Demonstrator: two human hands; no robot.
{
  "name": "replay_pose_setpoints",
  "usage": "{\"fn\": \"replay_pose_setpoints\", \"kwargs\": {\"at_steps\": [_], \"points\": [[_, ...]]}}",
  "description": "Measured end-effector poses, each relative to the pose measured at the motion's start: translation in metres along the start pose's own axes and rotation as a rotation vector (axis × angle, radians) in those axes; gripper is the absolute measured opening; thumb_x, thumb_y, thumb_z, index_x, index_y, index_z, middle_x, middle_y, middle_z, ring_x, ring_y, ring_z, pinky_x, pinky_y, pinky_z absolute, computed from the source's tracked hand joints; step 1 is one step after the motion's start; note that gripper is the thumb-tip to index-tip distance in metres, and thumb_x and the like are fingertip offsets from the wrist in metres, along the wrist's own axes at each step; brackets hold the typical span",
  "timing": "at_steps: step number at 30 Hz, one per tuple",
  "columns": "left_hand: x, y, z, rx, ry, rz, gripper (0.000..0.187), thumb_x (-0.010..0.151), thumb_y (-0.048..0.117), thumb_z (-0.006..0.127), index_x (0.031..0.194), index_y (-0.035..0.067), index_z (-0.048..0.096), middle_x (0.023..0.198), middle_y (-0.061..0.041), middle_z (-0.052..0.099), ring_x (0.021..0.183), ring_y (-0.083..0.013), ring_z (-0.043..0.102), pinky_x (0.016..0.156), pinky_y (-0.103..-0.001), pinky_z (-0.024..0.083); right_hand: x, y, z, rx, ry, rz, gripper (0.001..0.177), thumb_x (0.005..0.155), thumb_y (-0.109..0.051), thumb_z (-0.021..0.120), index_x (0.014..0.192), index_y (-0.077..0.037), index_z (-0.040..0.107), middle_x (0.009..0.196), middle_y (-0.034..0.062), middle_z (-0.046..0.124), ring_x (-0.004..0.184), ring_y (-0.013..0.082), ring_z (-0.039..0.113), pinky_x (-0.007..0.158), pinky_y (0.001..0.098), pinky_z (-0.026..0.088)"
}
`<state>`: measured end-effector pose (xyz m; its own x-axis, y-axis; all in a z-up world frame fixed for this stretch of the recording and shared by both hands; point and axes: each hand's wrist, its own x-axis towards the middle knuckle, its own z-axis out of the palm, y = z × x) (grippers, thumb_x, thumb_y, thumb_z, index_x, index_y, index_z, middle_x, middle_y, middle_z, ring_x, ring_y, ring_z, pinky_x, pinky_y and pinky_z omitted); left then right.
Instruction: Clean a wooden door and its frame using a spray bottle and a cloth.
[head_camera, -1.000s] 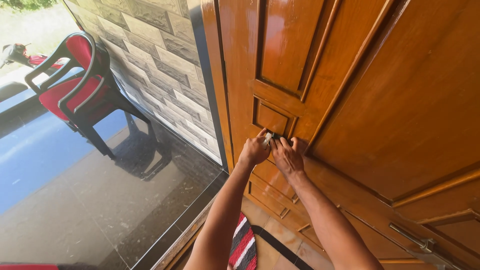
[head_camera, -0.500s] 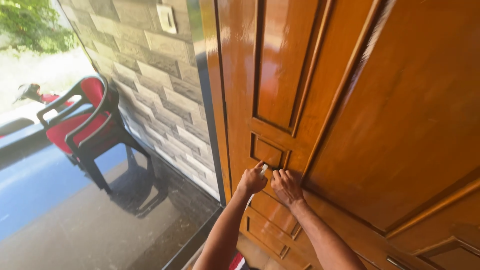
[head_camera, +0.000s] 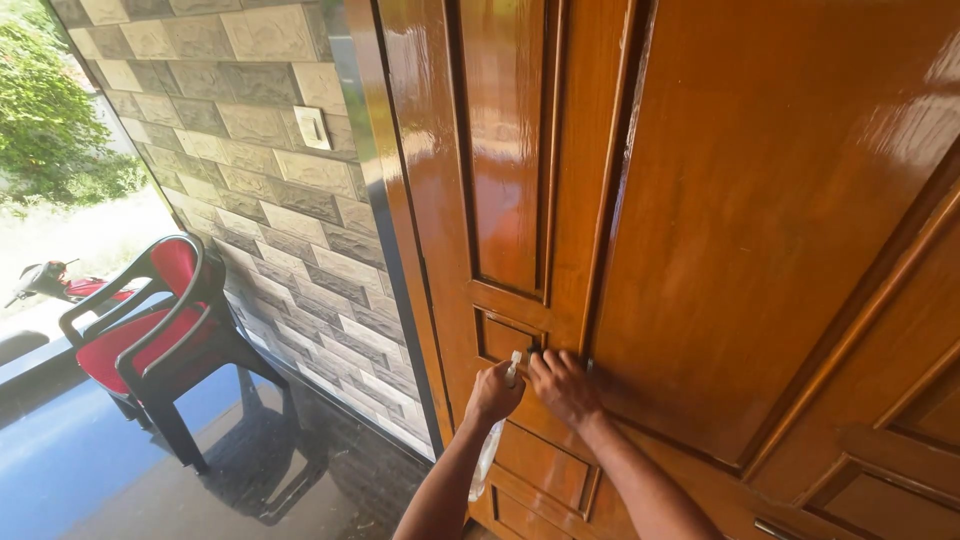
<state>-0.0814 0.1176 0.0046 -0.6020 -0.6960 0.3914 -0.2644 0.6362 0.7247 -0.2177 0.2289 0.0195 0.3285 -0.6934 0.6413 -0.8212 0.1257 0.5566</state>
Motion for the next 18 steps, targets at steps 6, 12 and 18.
{"fn": "replay_pose_setpoints", "kwargs": {"at_steps": [6, 12, 18], "points": [[0.000, 0.008, -0.004, -0.100, 0.066, 0.072, 0.018, 0.087, 0.019, 0.067, 0.088, 0.002, 0.070, 0.078, -0.025, 0.069, 0.075, -0.0443, 0.069, 0.067, -0.048, 0.056, 0.017, 0.027, -0.032, 0.063, -0.253, -0.096, 0.012, 0.095, -0.011, 0.063, 0.087, -0.006, 0.071, 0.094, 0.0085, 0.067, 0.091, 0.0227, 0.063, 0.081, 0.0393, 0.053], [-0.012, 0.049, -0.021, -0.184, 0.088, 0.120, 0.018, 0.088, 0.019, 0.068, 0.087, 0.001, 0.066, 0.074, -0.025, 0.067, 0.073, -0.0437, 0.069, 0.064, -0.047, 0.055, 0.038, 0.071, -0.069, -0.009, 0.063, 0.045, 0.011, 0.095, -0.010, 0.063, 0.099, -0.005, 0.072, 0.093, 0.0066, 0.067, 0.091, 0.0195, 0.061, 0.085, 0.0361, 0.052], [-0.025, 0.051, -0.015, -0.195, 0.080, 0.096, 0.019, 0.088, 0.020, 0.068, 0.088, 0.001, 0.067, 0.077, -0.024, 0.068, 0.074, -0.0435, 0.069, 0.065, -0.046, 0.055, -0.043, 0.011, -0.012, -0.004, -0.144, -0.029, 0.007, 0.086, -0.012, 0.065, 0.088, -0.008, 0.069, 0.090, 0.0080, 0.066, 0.093, 0.0250, 0.062, 0.088, 0.0426, 0.052]]}}
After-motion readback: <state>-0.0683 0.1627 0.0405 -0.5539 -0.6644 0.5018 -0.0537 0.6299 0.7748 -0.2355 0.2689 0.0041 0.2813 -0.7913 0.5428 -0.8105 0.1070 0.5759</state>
